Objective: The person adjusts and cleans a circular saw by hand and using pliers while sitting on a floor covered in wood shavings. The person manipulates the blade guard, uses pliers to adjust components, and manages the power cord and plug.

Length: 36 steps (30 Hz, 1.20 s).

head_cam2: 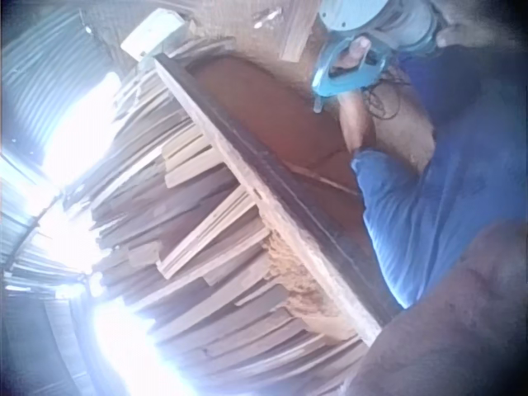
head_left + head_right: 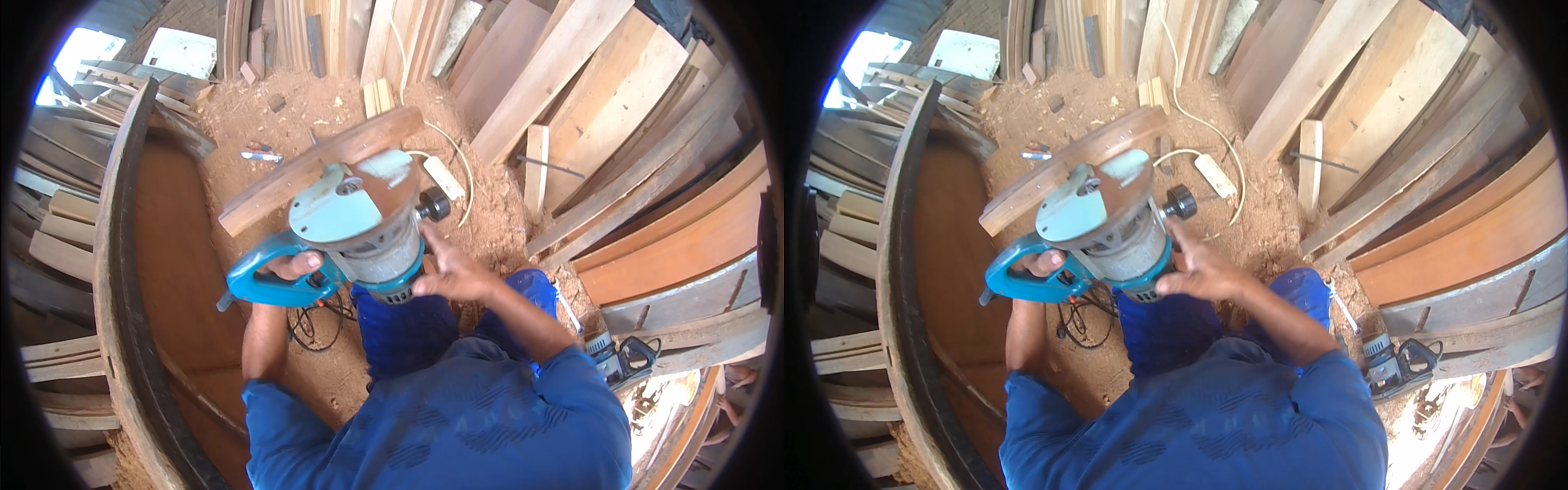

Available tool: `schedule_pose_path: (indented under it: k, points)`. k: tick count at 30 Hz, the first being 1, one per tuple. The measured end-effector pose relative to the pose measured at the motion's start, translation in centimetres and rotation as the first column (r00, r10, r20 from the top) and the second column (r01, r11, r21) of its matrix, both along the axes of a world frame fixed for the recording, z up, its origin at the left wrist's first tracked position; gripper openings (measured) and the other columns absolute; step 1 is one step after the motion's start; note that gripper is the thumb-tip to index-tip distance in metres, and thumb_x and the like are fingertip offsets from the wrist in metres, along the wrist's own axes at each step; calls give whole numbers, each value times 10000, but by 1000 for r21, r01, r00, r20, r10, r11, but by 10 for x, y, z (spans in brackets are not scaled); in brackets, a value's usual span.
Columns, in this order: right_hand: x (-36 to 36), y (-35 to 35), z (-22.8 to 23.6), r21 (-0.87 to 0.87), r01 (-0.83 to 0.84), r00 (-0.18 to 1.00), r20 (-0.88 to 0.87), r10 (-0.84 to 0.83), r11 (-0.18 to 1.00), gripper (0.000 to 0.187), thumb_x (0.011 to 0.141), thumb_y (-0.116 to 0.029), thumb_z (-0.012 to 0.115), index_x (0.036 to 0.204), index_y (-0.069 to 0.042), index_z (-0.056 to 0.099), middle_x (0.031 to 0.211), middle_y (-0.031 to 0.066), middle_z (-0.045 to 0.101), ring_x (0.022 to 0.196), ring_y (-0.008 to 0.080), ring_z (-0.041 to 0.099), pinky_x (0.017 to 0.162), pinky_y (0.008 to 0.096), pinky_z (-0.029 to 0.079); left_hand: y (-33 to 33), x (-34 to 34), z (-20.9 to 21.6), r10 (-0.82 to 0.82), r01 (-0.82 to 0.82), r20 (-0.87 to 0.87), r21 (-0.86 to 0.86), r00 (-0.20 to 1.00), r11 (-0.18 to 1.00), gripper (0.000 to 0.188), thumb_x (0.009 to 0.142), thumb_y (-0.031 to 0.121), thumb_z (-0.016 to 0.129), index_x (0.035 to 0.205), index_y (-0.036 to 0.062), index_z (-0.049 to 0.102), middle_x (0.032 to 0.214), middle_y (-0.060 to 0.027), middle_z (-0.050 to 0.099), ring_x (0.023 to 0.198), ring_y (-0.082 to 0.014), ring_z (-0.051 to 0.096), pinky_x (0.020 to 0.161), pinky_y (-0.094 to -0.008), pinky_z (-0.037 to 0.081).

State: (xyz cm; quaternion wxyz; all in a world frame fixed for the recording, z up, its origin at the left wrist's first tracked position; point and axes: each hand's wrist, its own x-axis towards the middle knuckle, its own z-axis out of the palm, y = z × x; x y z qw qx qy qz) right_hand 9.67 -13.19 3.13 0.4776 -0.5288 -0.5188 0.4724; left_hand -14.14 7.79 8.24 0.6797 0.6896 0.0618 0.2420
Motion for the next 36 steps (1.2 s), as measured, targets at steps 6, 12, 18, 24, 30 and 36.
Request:
schedule_pose_path:
  k: [6,12,18,24,30,36]
  points:
    - [-21,2,-9,122,85,921,-387,-31,989,1274,697,-378,917,1574,45,96,1554,195,343,1476,289,289,1223,425,220,-11,8,-2,-30,30,-1,51,1000,998,1059,715,352,851,1517,-57,294,1487,-213,448,1399,-325,396,1166,-461,299]
    - [-6,7,-24,139,-1,917,-395,56,990,1268,685,-338,931,1578,29,110,1560,179,340,1471,275,295,1223,413,221,-16,14,0,-43,41,15,109,999,993,1061,708,352,855,1514,-57,300,1483,-213,452,1395,-325,400,1163,-460,304]
    - [-21,1,-20,170,107,920,-391,-32,980,1339,675,-209,943,1589,12,-10,1595,176,282,1484,272,272,1234,415,203,-20,16,-6,-53,49,41,108,998,993,1062,701,351,859,1510,-57,306,1479,-213,456,1392,-324,404,1160,-460,309]
    - [-20,5,-25,225,138,972,-219,-88,965,1362,652,-173,954,1579,8,-27,1576,179,311,1466,269,309,1222,418,238,-15,25,-4,-85,72,94,136,992,988,1064,693,350,864,1507,-58,311,1475,-213,459,1388,-323,408,1157,-459,314]
    - [-12,2,-22,101,74,975,-214,-51,992,1275,633,-204,963,1554,8,109,1518,161,383,1428,257,364,1204,417,278,-32,36,18,-86,85,21,14,996,996,1066,692,342,873,1511,-46,312,1463,-207,470,1376,-320,422,1147,-454,333]
    - [-13,3,-14,197,118,967,-244,-68,973,1284,629,-194,960,1560,10,99,1525,160,376,1438,266,352,1209,423,273,-26,38,7,-41,41,-9,28,999,999,1052,710,340,859,1513,-53,305,1479,-212,455,1380,-326,421,1155,-452,324]
